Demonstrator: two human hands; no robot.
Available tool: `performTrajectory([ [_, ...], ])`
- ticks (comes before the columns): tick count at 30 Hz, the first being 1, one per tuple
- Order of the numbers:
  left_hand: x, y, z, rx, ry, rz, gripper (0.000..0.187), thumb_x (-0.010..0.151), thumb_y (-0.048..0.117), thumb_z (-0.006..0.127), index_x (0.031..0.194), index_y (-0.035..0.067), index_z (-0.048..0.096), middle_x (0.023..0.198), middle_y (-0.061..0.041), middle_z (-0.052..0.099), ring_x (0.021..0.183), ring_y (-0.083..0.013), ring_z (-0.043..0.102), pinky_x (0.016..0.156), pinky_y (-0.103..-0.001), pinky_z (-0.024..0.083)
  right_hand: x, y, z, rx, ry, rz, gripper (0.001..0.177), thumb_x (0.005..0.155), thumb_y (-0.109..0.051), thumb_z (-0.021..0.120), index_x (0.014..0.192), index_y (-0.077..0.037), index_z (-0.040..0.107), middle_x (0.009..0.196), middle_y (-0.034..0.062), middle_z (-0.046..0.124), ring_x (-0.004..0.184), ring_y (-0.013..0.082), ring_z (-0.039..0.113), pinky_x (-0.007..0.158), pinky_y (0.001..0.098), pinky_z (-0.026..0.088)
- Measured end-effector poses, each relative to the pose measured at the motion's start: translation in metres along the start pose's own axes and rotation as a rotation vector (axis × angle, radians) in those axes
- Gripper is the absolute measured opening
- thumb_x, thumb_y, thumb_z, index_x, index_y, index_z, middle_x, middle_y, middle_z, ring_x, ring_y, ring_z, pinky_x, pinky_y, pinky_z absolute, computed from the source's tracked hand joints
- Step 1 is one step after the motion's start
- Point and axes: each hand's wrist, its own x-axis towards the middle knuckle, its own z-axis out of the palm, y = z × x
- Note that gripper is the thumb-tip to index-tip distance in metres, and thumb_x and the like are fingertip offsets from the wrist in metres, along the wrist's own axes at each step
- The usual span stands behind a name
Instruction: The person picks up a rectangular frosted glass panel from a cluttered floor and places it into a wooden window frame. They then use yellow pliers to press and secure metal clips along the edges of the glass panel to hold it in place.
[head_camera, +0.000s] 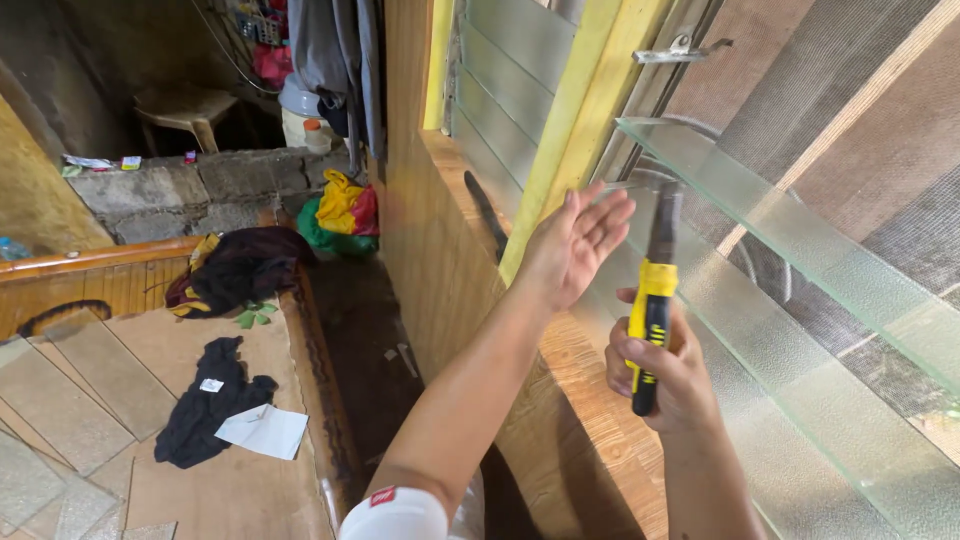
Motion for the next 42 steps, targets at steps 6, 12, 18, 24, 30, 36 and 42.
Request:
performTrajectory([
  [6,0.092,-0.048,-0.006,-0.379,0.102,-0.035,0.066,0.108,0.047,0.046,0.15,-0.002,0.033,0.147,-0.023,0.048,0.141,-0.0359,0.047,0.119,-0.05,0.04,-0.006,-0.019,0.007,0.117,-0.172,-0.058,0.086,0.085,-0.034,0.073,0.15,0.006,0.034,0.096,0.0152,0.05,0.061,0.0186,0.048,0.055,0.0325,0.04],
  [12,0.141,-0.074,0.022,-0.456,0.107,-0.115,0.084,0.099,0.063,0.049,0.155,0.004,0.03,0.158,-0.016,0.034,0.147,-0.0322,0.034,0.119,-0.051,0.033,-0.007,-0.031,-0.006,0.122,-0.162,-0.059,0.088,0.087,-0.036,0.071,0.155,0.007,0.034,0.102,0.0172,0.049,0.063,0.0202,0.048,0.055,0.0331,0.04],
  [18,0.149,-0.069,0.04,-0.5,0.134,-0.179,0.103,0.093,0.081,0.044,0.158,0.004,0.025,0.154,-0.017,0.036,0.141,-0.032,0.037,0.118,-0.052,0.027,-0.005,-0.039,-0.022,0.126,-0.098,-0.096,0.076,0.089,-0.032,0.069,0.148,0.002,0.036,0.099,0.0192,0.049,0.062,0.0229,0.048,0.055,0.0364,0.041],
  [24,0.154,-0.069,0.042,-0.464,0.14,-0.192,0.107,0.087,0.085,0.047,0.16,0.011,0.023,0.146,-0.009,0.035,0.131,-0.0279,0.038,0.114,-0.047,0.032,0.008,-0.049,-0.008,0.026,-0.113,-0.126,0.082,0.092,-0.034,0.071,0.155,0.007,0.037,0.109,0.0214,0.053,0.072,0.0251,0.052,0.062,0.0382,0.043],
  [30,0.158,-0.075,0.044,-0.455,0.155,-0.183,0.119,0.079,0.092,0.052,0.16,0.01,0.02,0.139,-0.011,0.035,0.121,-0.0232,0.038,0.11,-0.045,0.026,0.017,-0.061,0.025,-0.116,-0.062,-0.194,0.074,0.095,-0.028,0.071,0.152,0.009,0.043,0.115,0.0266,0.059,0.078,0.03,0.06,0.066,0.0436,0.047],
  [36,0.151,-0.065,0.054,-0.509,0.136,-0.211,0.127,0.075,0.085,0.061,0.164,0.016,0.001,0.16,-0.017,0.019,0.148,-0.0371,0.02,0.122,-0.051,0.02,0.043,-0.1,0.051,-0.546,-0.056,-0.404,0.051,0.101,-0.013,0.062,0.147,0.002,0.046,0.123,0.0166,0.061,0.082,0.0291,0.065,0.071,0.0409,0.055],
  [42,0.142,-0.053,0.061,-0.516,0.08,-0.134,0.126,0.074,0.082,0.063,0.163,0.018,0.0,0.163,-0.017,0.018,0.151,-0.0319,0.024,0.123,-0.05,0.028,0.114,-0.189,0.047,-1.374,0.092,-0.216,0.054,0.093,-0.006,0.056,0.147,-0.007,0.047,0.106,0.0159,0.064,0.085,0.0268,0.067,0.076,0.0403,0.057],
])
